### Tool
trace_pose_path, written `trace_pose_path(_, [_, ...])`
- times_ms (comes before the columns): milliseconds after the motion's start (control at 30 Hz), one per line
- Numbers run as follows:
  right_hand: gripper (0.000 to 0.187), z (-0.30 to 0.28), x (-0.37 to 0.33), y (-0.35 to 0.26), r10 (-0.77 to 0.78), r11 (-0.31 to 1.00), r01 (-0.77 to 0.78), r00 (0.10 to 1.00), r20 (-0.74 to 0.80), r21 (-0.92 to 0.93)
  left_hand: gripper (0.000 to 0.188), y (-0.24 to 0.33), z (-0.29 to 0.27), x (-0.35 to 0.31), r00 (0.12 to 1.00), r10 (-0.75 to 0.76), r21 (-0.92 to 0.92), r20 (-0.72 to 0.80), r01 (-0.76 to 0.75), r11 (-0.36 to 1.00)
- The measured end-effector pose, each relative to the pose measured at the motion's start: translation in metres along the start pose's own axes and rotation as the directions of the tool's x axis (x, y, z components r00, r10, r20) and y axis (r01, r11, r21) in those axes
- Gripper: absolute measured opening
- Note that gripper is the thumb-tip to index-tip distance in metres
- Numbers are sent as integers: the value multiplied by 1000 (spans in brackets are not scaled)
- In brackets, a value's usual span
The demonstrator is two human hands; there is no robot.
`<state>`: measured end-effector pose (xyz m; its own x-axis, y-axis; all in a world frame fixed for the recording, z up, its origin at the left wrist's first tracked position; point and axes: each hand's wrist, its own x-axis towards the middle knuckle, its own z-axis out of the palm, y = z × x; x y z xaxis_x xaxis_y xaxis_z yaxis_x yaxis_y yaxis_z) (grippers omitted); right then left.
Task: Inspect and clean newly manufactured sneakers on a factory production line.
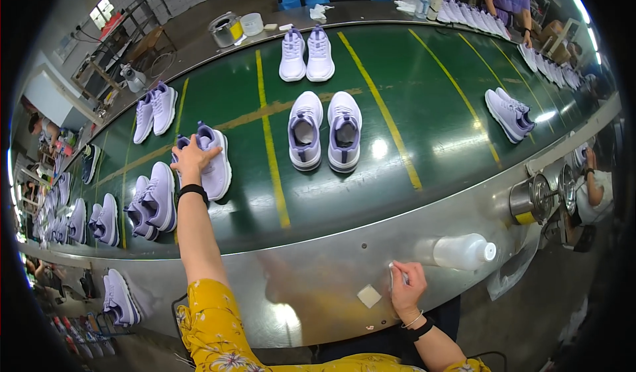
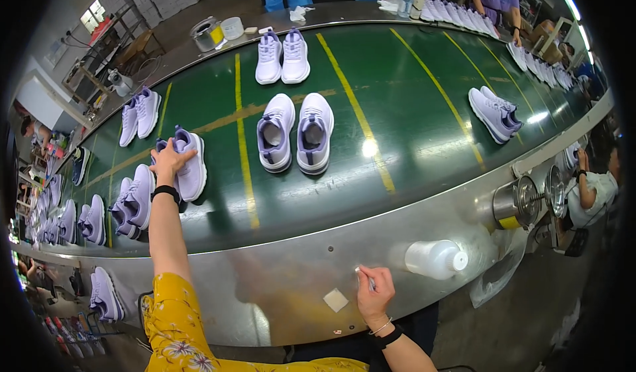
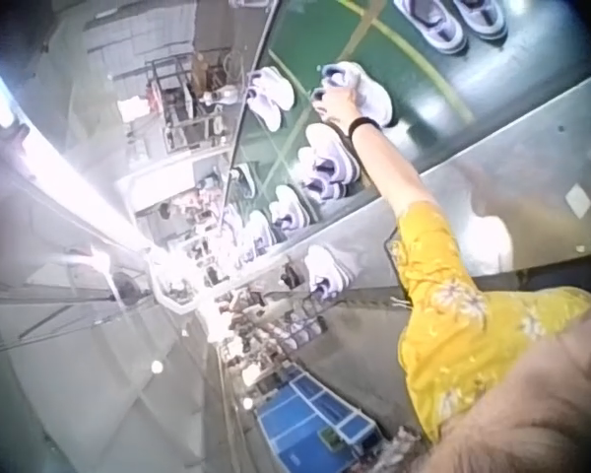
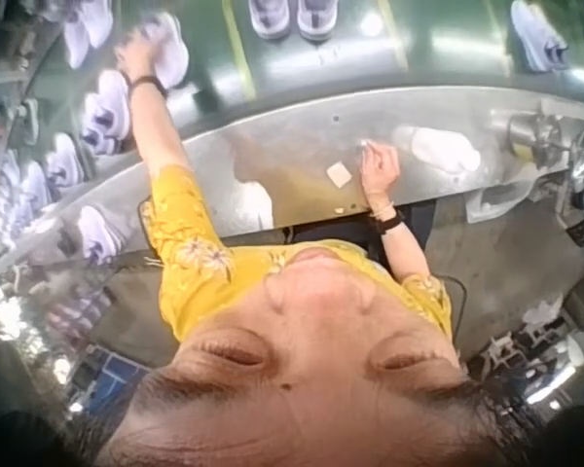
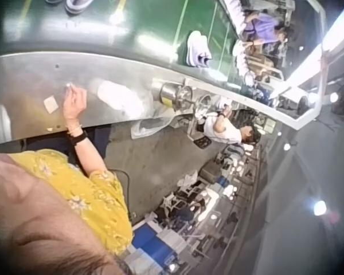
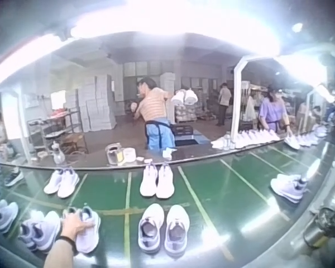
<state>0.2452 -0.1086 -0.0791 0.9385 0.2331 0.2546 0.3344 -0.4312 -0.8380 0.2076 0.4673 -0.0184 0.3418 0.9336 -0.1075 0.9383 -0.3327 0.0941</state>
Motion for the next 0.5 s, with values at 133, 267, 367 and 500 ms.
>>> trace_pose_path(133, [13, -4, 3, -3, 12, 1000, -12, 1000, -1, 16, 88, 7, 31, -11, 970, 5, 59, -244, 9, 998])
trace_pose_path(267, [13, -7, 4, 0, -41, 998, 42, 999, -22, 51, 78, 10, 50, -44, 903, 75, 103, -423, -35, 994])
trace_pose_path(367, [13, -11, 5, 6, -66, 996, 69, 996, -53, 63, 62, 20, 39, -98, 884, 194, -2, -426, -215, 977])
trace_pose_path(500, [11, -13, 7, 5, -89, 990, 94, 994, -58, 101, 50, -2, 6, -159, 773, 444, -131, -453, -550, 824])
